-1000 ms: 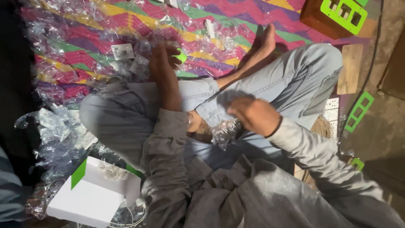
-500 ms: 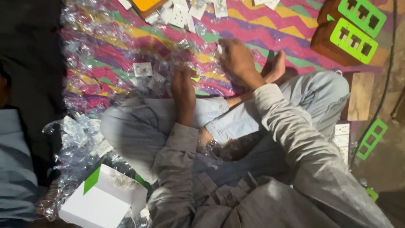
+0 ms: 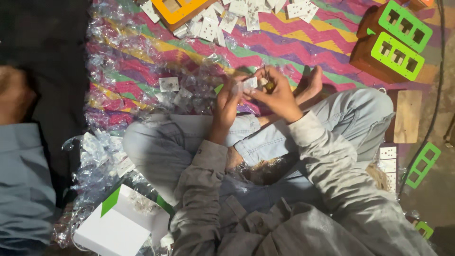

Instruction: The person sits on a mat and uses a screwdriver to assemble small white electrical components, likely socket modules. They pick up a component, insert a screw, and tighten it repeatedly. Another person is visible nearby performing similar work.

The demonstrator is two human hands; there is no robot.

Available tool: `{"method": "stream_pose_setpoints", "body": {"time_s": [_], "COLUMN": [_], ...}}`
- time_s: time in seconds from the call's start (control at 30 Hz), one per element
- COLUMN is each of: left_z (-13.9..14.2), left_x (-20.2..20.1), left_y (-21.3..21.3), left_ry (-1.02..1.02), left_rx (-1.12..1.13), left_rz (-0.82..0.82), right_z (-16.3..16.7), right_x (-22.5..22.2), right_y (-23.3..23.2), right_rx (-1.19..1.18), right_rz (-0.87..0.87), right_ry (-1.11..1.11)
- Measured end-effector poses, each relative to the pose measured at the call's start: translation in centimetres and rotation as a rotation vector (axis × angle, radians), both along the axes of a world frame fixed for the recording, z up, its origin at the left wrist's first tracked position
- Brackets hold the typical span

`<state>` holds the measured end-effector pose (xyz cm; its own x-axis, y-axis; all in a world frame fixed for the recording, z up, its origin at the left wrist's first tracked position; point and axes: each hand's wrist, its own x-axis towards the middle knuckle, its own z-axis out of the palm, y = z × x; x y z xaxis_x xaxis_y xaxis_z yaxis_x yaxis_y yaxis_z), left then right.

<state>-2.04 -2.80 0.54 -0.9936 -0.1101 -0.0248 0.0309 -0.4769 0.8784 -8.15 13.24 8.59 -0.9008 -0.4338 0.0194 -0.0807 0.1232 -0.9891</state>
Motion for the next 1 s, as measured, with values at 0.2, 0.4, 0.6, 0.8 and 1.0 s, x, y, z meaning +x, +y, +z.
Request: {"method": "stream_pose_setpoints", "body": {"time_s": [0.2, 0.4, 0.6, 0.8, 1.0], "left_z": [-0.9, -0.5, 1.2, 1.7, 2.1], "left_x": [-0.1, 0.1, 0.4, 0.4, 0.4], "left_y": [-0.2, -0.8, -1.1, -1.3, -1.4], "left_ry": [-0.001, -0.039, -0.059, -0.019, -0.042], "left_rx": [0.017, -0.106, -0.288, -0.203, -0.236], "left_rz": [0.017, 0.041, 0.096, 0.128, 0.169], "right_z": [2.1, -1.5, -5.2, -3.3, 2.2], "right_x": [3.1, 2.2, -0.6, 1.5, 4.3], "right_y": [-1.1, 0.3, 3.9, 4.3, 2.6], "right_rx": [0.301, 0.084, 0.116, 0.387, 0.374], "right_rz": [-0.155, -0.286, -0.621, -0.403, -0.199], "right_ry": [0.263, -0.031, -0.172, 0.419, 0.309]}}
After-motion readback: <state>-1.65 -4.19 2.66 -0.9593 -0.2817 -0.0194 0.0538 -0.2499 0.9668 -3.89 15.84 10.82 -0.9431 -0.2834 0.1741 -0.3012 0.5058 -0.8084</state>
